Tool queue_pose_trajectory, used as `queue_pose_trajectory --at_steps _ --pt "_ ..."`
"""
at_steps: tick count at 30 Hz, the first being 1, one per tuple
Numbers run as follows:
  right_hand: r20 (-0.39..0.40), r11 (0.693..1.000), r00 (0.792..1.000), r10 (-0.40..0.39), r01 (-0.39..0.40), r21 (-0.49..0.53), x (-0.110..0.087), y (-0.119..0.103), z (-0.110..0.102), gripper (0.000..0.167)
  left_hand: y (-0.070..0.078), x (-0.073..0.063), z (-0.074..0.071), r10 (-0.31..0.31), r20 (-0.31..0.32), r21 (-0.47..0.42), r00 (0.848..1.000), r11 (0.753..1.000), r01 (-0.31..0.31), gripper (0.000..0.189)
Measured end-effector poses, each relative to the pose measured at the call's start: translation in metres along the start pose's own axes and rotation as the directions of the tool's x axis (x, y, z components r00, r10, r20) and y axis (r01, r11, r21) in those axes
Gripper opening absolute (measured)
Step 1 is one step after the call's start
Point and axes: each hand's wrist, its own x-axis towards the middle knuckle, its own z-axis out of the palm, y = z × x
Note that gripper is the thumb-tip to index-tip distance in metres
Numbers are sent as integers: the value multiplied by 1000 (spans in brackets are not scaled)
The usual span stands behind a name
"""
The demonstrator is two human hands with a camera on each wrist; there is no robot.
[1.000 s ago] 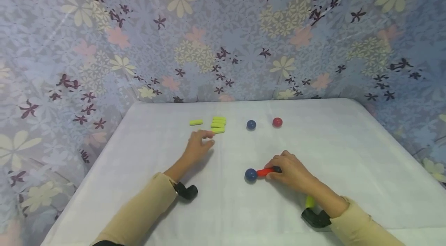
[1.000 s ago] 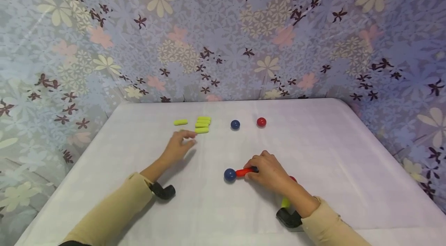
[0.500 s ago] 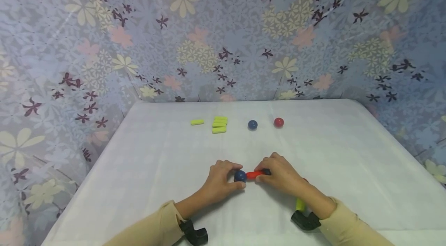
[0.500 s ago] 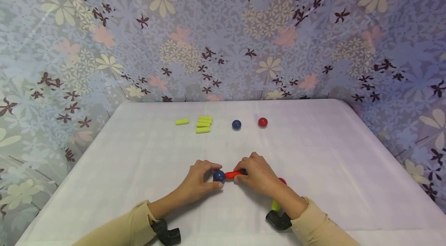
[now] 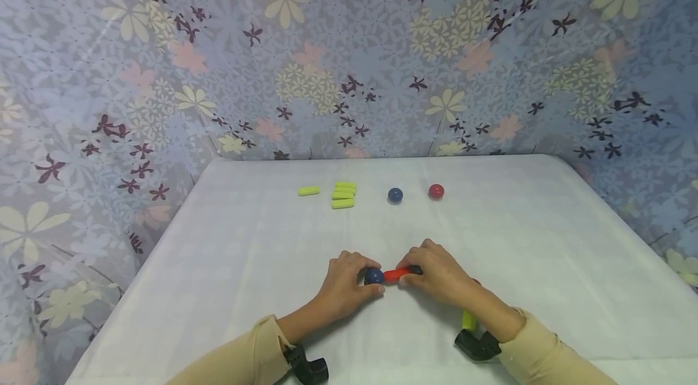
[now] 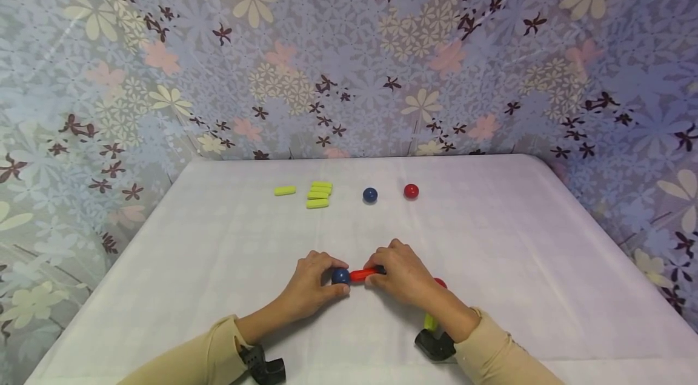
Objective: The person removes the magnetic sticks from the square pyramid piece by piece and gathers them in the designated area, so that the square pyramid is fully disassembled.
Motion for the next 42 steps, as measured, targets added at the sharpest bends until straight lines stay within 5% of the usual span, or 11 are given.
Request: queue_pose_trajectory --at_steps 4,13,17,23,29,33,42 --pt "22 999 999 46 -46 -3 0 1 -1 17 -7 0 -7 -41 25 -40 999 998 42 36" --pt "43 994 994 95 -97 46 0 6 -5 18 -23 8 -21 -98 -42 -103 994 990 93 35" --pt "50 995 995 86 -88 45 -1 8 -5 18 -22 33 -18 -104 -55 -86 993 991 99 39" --pt "43 998 998 53 -55 30 -2 9 -6 19 -23 97 -16 -121 -88 -3 989 993 121 44" --pt "14 999 1000 24 -24 21 -3 8 -4 18 -33 148 -5 -144 -133 212 981 962 170 43" --pt "-1 1000 1000 8 -8 14 -4 7 -4 17 -34 165 3 -182 -133 302 974 929 215 44" --pt "-5 1000 1000 -2 2 8 -4 9 -5 16 -27 183 14 -203 -107 359 973 905 228 44"
